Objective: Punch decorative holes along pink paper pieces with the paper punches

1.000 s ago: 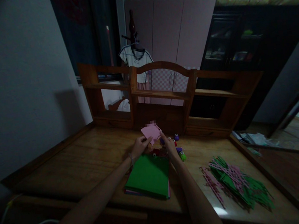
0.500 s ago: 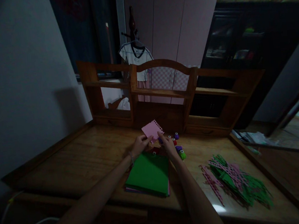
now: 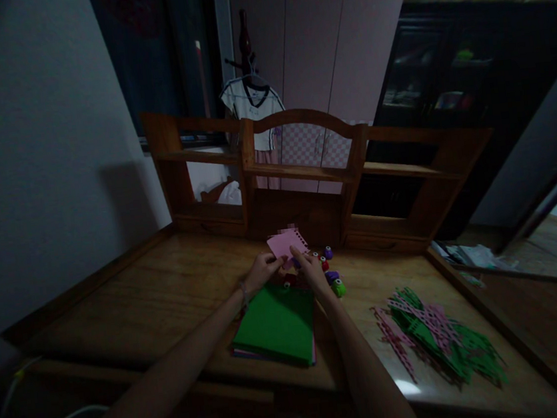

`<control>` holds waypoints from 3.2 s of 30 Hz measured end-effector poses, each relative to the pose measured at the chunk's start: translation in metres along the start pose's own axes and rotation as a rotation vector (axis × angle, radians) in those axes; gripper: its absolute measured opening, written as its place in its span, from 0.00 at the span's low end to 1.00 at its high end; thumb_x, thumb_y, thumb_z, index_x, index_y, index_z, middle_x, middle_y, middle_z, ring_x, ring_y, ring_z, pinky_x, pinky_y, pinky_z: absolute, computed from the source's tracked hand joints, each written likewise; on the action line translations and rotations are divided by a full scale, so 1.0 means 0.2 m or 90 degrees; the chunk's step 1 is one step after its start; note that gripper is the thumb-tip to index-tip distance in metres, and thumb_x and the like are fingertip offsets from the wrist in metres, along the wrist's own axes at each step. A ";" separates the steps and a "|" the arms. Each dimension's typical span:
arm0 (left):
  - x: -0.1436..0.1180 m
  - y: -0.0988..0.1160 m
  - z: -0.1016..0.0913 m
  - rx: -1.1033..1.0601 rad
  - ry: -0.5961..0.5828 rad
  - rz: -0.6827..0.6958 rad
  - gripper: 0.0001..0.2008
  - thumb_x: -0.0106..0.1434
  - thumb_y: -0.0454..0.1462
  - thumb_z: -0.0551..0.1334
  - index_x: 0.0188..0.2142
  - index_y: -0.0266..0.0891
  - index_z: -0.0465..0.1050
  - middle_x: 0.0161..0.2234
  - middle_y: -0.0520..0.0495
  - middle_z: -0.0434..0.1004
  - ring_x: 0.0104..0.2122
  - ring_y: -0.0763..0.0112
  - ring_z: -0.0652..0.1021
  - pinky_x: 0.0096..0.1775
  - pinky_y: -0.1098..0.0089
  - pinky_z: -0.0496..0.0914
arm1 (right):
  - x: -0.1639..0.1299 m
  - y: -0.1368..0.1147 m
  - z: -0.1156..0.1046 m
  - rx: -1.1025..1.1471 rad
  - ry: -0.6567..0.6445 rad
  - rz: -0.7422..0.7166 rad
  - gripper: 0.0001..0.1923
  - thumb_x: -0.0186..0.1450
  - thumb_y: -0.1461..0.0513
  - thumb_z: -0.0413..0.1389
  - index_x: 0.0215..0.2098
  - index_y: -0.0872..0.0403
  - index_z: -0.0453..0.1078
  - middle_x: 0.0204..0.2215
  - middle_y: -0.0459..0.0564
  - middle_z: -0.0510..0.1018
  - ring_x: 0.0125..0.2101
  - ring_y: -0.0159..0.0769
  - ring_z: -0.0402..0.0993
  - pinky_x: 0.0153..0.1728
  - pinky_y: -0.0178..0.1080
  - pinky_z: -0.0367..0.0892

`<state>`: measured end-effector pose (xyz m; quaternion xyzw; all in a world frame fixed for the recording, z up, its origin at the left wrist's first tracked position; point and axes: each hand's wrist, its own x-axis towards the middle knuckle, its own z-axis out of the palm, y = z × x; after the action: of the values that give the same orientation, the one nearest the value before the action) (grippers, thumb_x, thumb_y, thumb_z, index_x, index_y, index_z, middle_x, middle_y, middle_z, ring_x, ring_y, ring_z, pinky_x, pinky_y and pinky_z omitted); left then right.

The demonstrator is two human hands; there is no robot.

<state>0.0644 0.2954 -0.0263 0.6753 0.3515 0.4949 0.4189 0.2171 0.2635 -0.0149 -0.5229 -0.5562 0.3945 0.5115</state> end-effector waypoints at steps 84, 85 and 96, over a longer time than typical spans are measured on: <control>0.00 -0.03 0.00 0.104 0.017 0.154 0.13 0.62 0.40 0.54 0.36 0.34 0.74 0.34 0.45 0.74 0.34 0.70 0.73 0.36 0.72 0.68 | -0.09 -0.11 0.06 -0.042 0.053 -0.078 0.26 0.52 0.39 0.54 0.19 0.54 0.67 0.14 0.45 0.65 0.18 0.32 0.62 0.18 0.34 0.54; -0.01 -0.03 0.01 0.094 0.011 0.137 0.13 0.62 0.41 0.54 0.36 0.35 0.74 0.32 0.46 0.74 0.32 0.70 0.73 0.33 0.73 0.67 | -0.09 -0.12 0.05 -0.043 0.051 -0.075 0.26 0.51 0.39 0.55 0.19 0.54 0.67 0.14 0.45 0.65 0.18 0.32 0.62 0.17 0.34 0.54; -0.01 -0.05 0.02 0.027 -0.001 0.043 0.15 0.61 0.43 0.54 0.29 0.34 0.71 0.23 0.48 0.72 0.23 0.72 0.72 0.24 0.75 0.65 | -0.08 -0.10 0.05 -0.023 0.030 -0.091 0.29 0.50 0.37 0.53 0.19 0.55 0.67 0.14 0.45 0.65 0.17 0.30 0.59 0.16 0.33 0.52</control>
<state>0.0680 0.2969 -0.0375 0.6957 0.3387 0.5008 0.3881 0.2017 0.2462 0.0013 -0.5004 -0.5867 0.3343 0.5418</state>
